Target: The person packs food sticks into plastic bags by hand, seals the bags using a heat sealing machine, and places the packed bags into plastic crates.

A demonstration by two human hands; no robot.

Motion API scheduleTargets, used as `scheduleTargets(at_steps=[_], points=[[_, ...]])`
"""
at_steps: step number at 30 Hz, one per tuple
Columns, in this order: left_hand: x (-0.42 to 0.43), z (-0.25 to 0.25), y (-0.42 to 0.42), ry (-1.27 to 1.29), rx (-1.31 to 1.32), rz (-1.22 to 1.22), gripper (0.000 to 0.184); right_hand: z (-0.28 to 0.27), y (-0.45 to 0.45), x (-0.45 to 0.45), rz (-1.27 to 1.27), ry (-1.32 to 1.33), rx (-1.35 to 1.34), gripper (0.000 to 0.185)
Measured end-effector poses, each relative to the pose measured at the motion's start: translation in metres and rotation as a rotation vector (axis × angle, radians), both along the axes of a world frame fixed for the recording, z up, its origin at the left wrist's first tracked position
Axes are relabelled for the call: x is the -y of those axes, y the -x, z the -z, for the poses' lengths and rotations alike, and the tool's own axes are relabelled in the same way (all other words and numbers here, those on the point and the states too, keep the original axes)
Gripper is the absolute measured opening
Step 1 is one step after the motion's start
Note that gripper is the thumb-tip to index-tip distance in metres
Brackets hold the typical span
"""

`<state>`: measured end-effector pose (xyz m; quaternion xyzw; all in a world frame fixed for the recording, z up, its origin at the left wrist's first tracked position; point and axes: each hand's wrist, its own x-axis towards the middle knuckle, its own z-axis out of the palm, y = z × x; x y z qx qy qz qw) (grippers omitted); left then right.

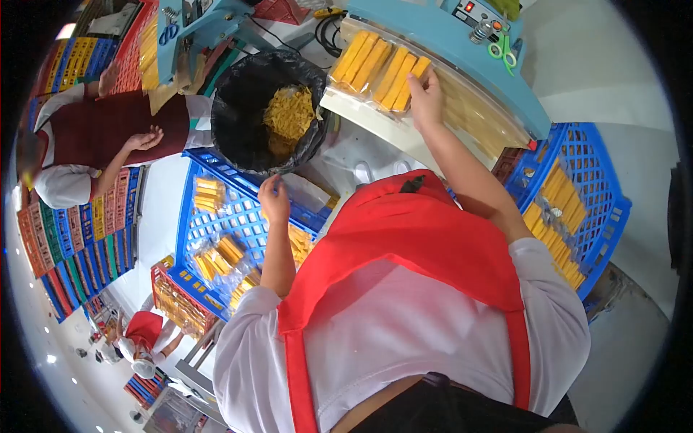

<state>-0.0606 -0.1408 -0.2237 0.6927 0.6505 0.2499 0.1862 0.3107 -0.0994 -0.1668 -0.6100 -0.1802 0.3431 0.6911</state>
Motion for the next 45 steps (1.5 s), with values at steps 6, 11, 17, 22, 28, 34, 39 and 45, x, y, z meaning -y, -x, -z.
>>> scheduleTargets(at_steps=[6,11,17,22,28,34,39,45], points=[[0.067,0.045,0.079,0.192,-0.127,-0.382,0.021,0.009,-0.004,-0.004,-0.062,-0.032,0.019,0.039],[0.122,0.050,0.106,0.666,-0.275,-0.656,0.036,0.016,-0.013,-0.005,-0.136,-0.092,0.094,0.028],[0.164,0.082,0.111,0.776,-0.209,-0.893,0.038,0.010,-0.017,0.000,-0.269,-0.036,-0.024,0.033],[0.157,0.081,0.090,0.731,-0.131,-0.911,0.041,0.004,-0.020,0.001,-0.219,0.057,-0.030,0.038],[0.146,0.127,0.091,0.341,0.876,-1.327,0.048,-0.010,-0.026,0.035,-0.166,0.242,0.076,0.057],[0.124,0.159,0.111,0.564,1.385,-1.529,0.042,-0.007,-0.031,0.076,-0.048,0.428,0.216,0.047],[0.095,0.209,0.189,-0.023,1.337,-0.996,0.041,-0.010,-0.027,0.088,-0.179,0.302,0.169,0.027],[0.033,-0.033,0.163,0.387,-0.503,-0.728,0.026,-0.061,0.003,0.074,-0.566,0.188,0.072,0.014]])
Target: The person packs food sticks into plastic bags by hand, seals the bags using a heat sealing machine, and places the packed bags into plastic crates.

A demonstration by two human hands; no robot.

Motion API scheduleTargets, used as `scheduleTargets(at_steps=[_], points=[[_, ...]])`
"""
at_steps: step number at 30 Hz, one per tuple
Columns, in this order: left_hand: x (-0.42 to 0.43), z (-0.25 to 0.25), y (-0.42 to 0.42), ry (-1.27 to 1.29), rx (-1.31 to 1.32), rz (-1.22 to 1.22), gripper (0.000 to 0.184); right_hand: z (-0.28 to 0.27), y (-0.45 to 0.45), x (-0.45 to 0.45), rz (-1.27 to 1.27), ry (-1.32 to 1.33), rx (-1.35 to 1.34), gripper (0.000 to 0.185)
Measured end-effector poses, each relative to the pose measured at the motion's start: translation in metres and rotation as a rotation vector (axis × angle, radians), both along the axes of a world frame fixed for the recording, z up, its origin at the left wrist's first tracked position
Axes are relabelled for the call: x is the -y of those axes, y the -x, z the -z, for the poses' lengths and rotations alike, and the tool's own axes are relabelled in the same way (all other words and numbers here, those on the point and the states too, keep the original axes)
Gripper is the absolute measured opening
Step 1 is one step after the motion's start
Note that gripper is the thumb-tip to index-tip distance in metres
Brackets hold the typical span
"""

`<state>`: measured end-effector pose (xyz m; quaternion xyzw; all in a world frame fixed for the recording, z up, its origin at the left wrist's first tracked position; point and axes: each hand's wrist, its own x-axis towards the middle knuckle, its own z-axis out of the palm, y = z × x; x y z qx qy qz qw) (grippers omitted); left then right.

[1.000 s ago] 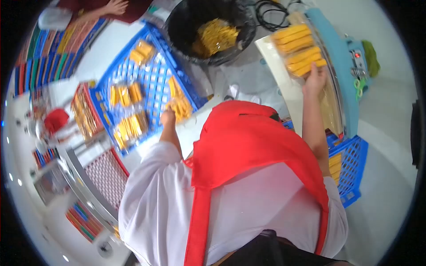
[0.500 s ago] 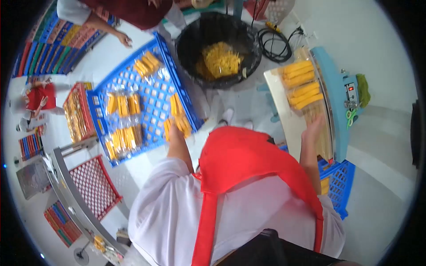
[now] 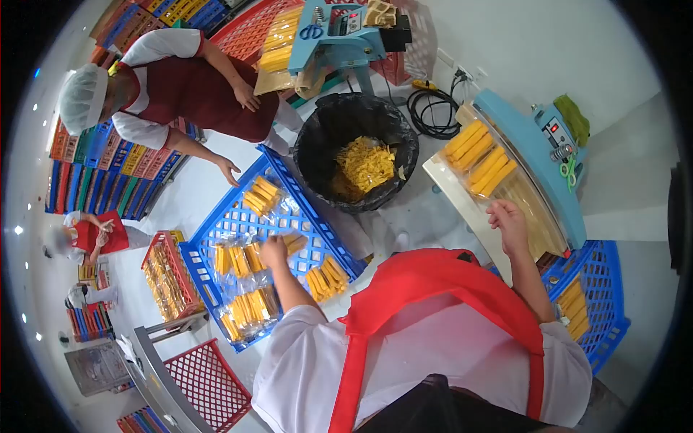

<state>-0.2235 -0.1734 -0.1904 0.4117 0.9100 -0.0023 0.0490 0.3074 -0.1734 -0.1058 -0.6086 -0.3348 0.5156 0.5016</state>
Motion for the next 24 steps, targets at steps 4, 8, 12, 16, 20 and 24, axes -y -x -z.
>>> scheduleTargets(at_steps=[4,8,12,16,20,24], points=[[-0.035,-0.065,0.012,0.054,0.186,0.247,0.030,-0.018,0.031,-0.023,-0.286,-0.032,-0.180,0.017],[-0.046,-0.212,-0.064,-0.156,0.259,0.645,0.017,-0.035,0.076,-0.060,-0.542,-0.038,-0.285,0.020],[-0.056,-0.288,-0.098,-0.234,0.160,1.070,0.012,-0.051,0.114,-0.090,-0.762,0.238,-0.628,0.040],[-0.070,-0.341,-0.137,-0.440,0.051,1.395,0.005,-0.056,0.145,-0.083,-1.188,0.324,-1.347,0.056],[-0.080,-0.355,-0.156,-0.512,0.105,1.575,0.017,-0.063,0.166,-0.063,-0.979,0.132,-1.329,0.056],[-0.084,-0.317,-0.172,-1.129,0.595,1.317,0.073,-0.072,0.161,-0.078,-1.029,-0.099,-1.286,0.052]])
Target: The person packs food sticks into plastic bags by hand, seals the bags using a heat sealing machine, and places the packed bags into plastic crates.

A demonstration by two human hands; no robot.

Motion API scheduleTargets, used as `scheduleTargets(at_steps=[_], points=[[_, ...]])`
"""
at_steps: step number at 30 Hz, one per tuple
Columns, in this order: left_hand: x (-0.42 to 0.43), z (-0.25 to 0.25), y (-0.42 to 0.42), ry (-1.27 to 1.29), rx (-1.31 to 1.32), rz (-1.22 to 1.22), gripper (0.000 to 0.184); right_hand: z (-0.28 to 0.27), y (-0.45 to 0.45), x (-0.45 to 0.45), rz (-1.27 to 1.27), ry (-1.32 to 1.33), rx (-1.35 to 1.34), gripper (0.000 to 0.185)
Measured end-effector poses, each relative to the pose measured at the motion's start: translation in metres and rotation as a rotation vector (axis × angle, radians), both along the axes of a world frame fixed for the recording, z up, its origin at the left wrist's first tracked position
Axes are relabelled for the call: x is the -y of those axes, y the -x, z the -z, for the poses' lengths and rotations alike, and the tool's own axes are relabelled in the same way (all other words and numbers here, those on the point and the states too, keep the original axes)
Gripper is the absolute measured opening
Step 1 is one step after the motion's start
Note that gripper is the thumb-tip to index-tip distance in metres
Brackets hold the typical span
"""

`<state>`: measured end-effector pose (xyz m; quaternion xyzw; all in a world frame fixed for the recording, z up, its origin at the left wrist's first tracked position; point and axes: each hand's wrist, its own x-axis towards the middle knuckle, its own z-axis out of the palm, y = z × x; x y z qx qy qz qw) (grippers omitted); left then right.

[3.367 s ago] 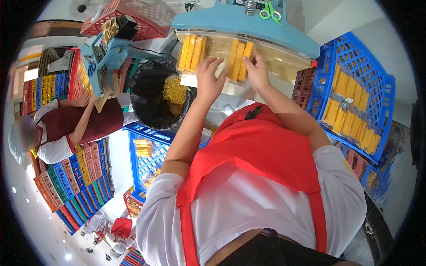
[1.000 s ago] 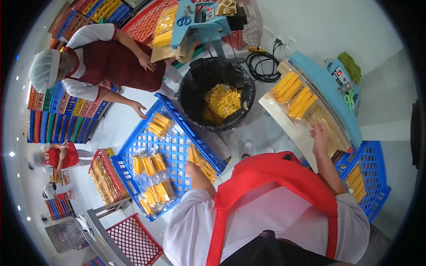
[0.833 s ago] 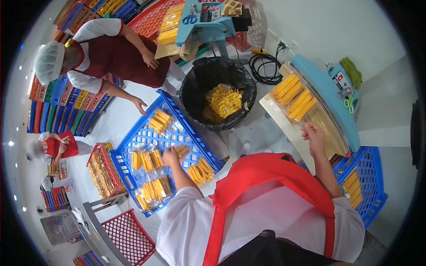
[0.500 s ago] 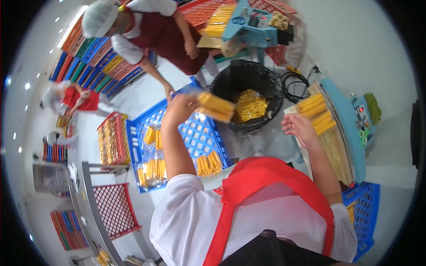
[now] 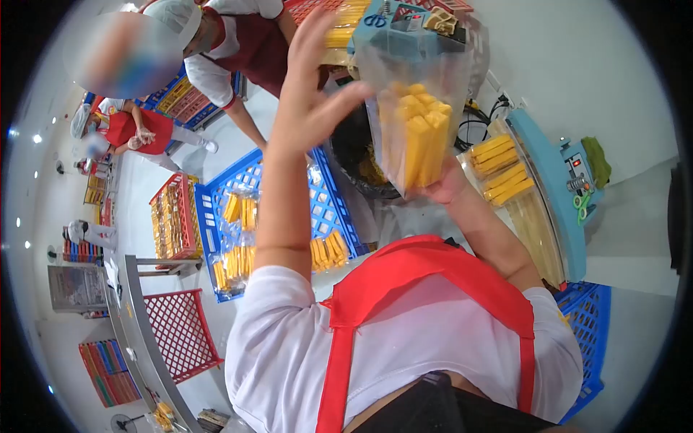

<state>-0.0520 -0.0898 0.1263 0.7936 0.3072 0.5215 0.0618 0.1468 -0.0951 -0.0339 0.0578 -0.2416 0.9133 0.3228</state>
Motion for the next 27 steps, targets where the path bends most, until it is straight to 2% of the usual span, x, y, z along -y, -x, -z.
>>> scheduleTargets(at_steps=[1,2,3,5,6,7,8,9,11,13,14,16,17,19,20,22,23,25,27], points=[[0.009,0.013,-0.017,0.188,0.365,0.249,0.099,-0.007,-0.003,-0.003,0.131,-0.061,0.049,0.052],[0.011,0.032,-0.028,0.199,0.449,0.301,0.103,-0.016,-0.007,-0.007,0.267,-0.122,0.095,0.051],[0.011,0.053,-0.038,0.215,0.531,0.356,0.108,-0.030,-0.009,-0.011,0.290,-0.126,0.091,0.051],[0.018,0.085,-0.066,0.439,0.568,0.321,0.099,-0.053,-0.016,-0.017,0.424,-0.258,0.306,0.053],[0.012,0.093,-0.068,0.446,0.575,0.339,0.099,-0.050,-0.016,-0.018,0.587,-0.271,0.448,0.056],[0.005,0.099,-0.069,0.528,0.669,0.358,0.097,-0.050,-0.023,-0.016,0.599,-0.268,0.462,0.056],[-0.001,0.102,-0.070,0.610,0.760,0.374,0.094,-0.052,-0.028,-0.012,0.616,-0.153,0.416,0.056],[-0.003,0.097,-0.068,0.700,0.863,0.500,0.094,-0.057,-0.031,-0.007,0.631,-0.038,0.365,0.058],[-0.006,0.093,-0.061,0.725,0.881,0.582,0.091,-0.051,-0.039,-0.007,0.679,-0.014,0.388,0.057],[-0.015,0.096,-0.060,0.705,0.842,0.642,0.087,-0.043,-0.050,-0.008,0.174,0.127,0.183,0.057],[-0.017,0.098,-0.062,0.681,0.799,0.699,0.083,-0.042,-0.052,-0.006,0.185,0.135,0.185,0.057],[-0.019,0.089,-0.078,0.694,0.830,0.770,0.079,-0.047,-0.053,-0.002,0.000,0.091,0.078,0.058],[-0.019,0.086,-0.084,0.698,0.862,0.828,0.075,-0.045,-0.055,-0.004,0.015,0.096,0.081,0.058],[-0.028,0.094,-0.089,0.706,0.833,0.764,0.072,-0.042,-0.059,-0.010,0.244,0.065,0.193,0.057],[-0.032,0.096,-0.091,0.700,0.805,0.685,0.068,-0.044,-0.061,-0.010,0.253,0.063,0.196,0.057],[-0.032,0.093,-0.100,0.695,0.861,0.639,0.062,-0.054,-0.061,-0.007,0.558,0.076,0.323,0.049],[-0.032,0.092,-0.105,0.691,0.914,0.587,0.056,-0.054,-0.060,-0.007,0.560,0.072,0.323,0.049],[-0.029,0.094,-0.115,0.655,0.854,0.550,0.051,-0.055,-0.060,-0.008,0.601,0.107,0.273,0.046],[-0.025,0.095,-0.128,0.679,1.071,0.576,0.050,-0.054,-0.056,-0.011,0.692,0.077,0.292,0.046]])
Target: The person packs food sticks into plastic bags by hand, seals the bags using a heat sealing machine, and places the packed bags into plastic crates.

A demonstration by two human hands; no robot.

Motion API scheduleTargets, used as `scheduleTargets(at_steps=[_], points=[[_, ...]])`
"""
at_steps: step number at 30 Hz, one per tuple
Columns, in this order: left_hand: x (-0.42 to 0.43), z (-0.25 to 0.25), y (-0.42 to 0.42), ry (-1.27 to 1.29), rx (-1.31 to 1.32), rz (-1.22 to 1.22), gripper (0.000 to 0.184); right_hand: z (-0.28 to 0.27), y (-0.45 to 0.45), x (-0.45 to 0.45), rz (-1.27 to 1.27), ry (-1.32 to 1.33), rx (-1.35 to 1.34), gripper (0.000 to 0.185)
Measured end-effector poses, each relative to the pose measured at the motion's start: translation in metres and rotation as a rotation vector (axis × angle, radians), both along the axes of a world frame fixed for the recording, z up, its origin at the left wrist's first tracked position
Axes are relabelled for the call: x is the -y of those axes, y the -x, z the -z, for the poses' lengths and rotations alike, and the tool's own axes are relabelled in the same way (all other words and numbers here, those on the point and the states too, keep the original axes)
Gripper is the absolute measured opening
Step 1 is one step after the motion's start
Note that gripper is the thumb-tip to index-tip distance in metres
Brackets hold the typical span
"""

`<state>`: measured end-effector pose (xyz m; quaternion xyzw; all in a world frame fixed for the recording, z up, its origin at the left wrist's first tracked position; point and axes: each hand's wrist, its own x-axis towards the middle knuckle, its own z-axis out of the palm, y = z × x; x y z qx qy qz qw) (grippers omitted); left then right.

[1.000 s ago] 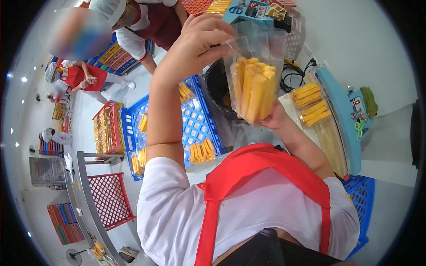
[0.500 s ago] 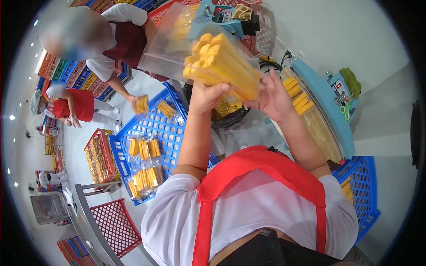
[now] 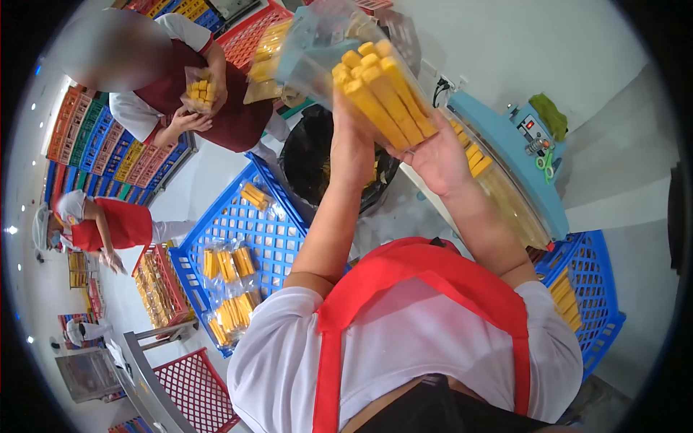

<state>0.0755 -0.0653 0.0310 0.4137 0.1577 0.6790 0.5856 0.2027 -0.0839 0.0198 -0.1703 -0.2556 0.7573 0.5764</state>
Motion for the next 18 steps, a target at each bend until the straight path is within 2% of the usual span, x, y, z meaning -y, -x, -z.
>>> scheduleTargets(at_steps=[1,4,5,7,8,10,12,13,14,15,16,17,18], points=[[0.003,-0.002,-0.002,0.001,0.046,0.044,0.060,-0.001,0.003,0.000,0.079,-0.025,0.033,0.047],[0.004,-0.005,0.002,-0.076,0.176,0.203,0.063,-0.016,0.009,0.010,0.177,-0.144,0.160,0.049],[0.005,-0.009,0.001,-0.048,0.171,0.131,0.066,-0.015,0.008,0.012,0.176,-0.146,0.160,0.049],[0.002,-0.012,0.006,-0.003,0.187,0.158,0.065,-0.012,0.000,0.014,-0.062,-0.050,-0.006,0.050],[-0.001,-0.013,0.008,0.045,0.203,0.185,0.065,-0.010,-0.005,0.013,-0.062,-0.049,-0.007,0.050],[-0.004,-0.009,0.010,0.047,0.181,0.253,0.064,-0.007,-0.015,0.012,-0.351,0.043,-0.161,0.049],[-0.011,-0.007,0.008,0.047,0.159,0.328,0.063,-0.005,-0.019,0.012,-0.435,-0.001,-0.196,0.048],[-0.016,-0.006,0.005,0.027,0.046,0.310,0.064,-0.003,-0.020,0.013,-0.521,-0.046,-0.231,0.047],[-0.018,-0.005,0.003,0.007,-0.067,0.292,0.064,-0.001,-0.021,0.012,-0.513,-0.042,-0.232,0.047],[-0.002,-0.030,-0.005,-0.010,-0.041,0.200,0.068,0.001,-0.022,0.011,-0.348,-0.024,-0.176,0.047],[-0.001,-0.029,-0.007,-0.009,-0.039,0.208,0.068,0.002,-0.024,0.009,-0.184,-0.008,-0.118,0.048],[-0.002,-0.028,-0.008,0.021,-0.082,0.170,0.069,0.002,-0.027,0.007,-0.176,-0.009,-0.116,0.048],[-0.002,-0.025,-0.009,0.055,-0.127,0.132,0.078,0.003,-0.030,0.004,-0.112,-0.057,-0.073,0.047]])
